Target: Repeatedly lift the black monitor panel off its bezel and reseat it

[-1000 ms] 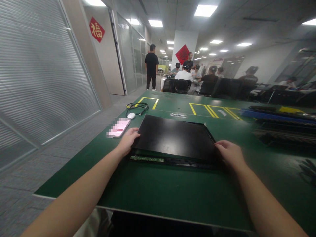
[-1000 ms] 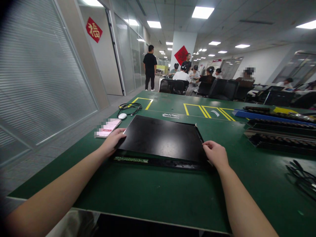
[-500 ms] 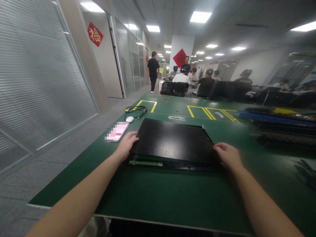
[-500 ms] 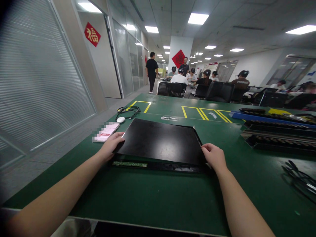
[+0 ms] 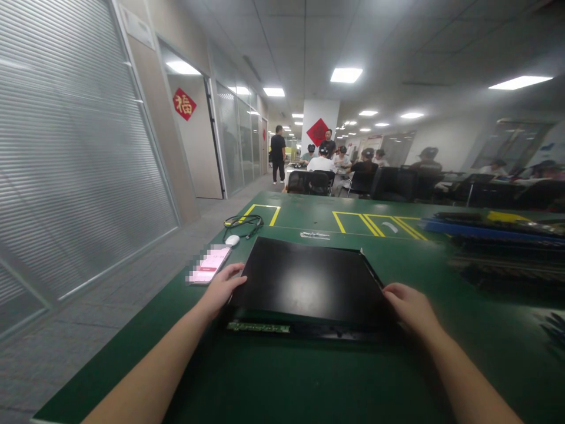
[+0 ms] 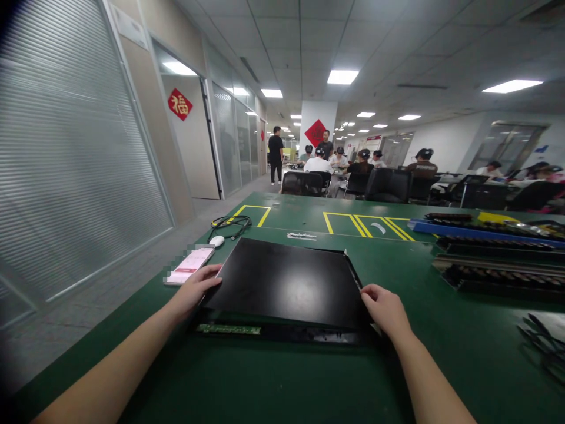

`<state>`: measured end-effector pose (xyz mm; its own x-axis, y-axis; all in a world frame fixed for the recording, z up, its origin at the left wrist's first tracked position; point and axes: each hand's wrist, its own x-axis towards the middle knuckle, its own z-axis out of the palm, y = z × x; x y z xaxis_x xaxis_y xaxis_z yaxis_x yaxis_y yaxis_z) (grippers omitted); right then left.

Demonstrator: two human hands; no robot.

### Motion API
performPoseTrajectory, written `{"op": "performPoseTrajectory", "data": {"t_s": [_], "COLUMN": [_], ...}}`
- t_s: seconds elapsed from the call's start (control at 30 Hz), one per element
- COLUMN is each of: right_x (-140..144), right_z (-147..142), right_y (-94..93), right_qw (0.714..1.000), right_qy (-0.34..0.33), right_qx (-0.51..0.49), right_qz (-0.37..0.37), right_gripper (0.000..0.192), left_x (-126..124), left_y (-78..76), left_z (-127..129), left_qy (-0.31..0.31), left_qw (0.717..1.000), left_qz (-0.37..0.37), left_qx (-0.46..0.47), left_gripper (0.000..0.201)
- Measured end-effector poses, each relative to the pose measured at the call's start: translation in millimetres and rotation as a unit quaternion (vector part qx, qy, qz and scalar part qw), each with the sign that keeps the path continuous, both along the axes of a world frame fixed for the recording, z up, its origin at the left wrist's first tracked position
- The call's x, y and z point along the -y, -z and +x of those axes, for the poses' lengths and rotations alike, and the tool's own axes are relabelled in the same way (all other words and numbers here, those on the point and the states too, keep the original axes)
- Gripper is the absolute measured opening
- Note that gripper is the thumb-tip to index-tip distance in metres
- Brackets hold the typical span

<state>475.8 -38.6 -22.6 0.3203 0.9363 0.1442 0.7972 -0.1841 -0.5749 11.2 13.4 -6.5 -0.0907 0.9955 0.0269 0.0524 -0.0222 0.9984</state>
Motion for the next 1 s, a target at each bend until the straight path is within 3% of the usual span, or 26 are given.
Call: {"op": "performPoseTrajectory", "data": {"t_s": [0.13,0.47,0.8,1.0], "right_x": [-2.1,-6.3,-9.1,-7.1], "right_z": [0.0,0.7,-4.0,-5.4], "right_y": [-0.3,1.3,-0.1,3.5], "right_qw": [1.000,0.998,0.988,0.982], "right_qy": [-0.018,-0.039,-0.069,-0.060], "right_qx": [-0.002,0.039,0.133,0.176], "right_qz": [0.000,-0.004,-0.023,-0.011], "right_gripper": [0.024,0.023,0.024,0.030], "left_x": [-4.3,-4.4,-6.8,-7.4], "left_y": [9.0,24.5,27.8,26.2], "left_z": [-3.9,-5.5,-6.5,-4.2], "left_qy": [-0.020,0.002,0.017,0.031], "left_qw": [0.998,0.974,0.958,0.945], "left_qz": [0.006,0.077,0.138,0.160], "left_qx": [-0.066,-0.211,-0.251,-0.284], "left_gripper": [0.027,0.030,0.024,0.034]}}
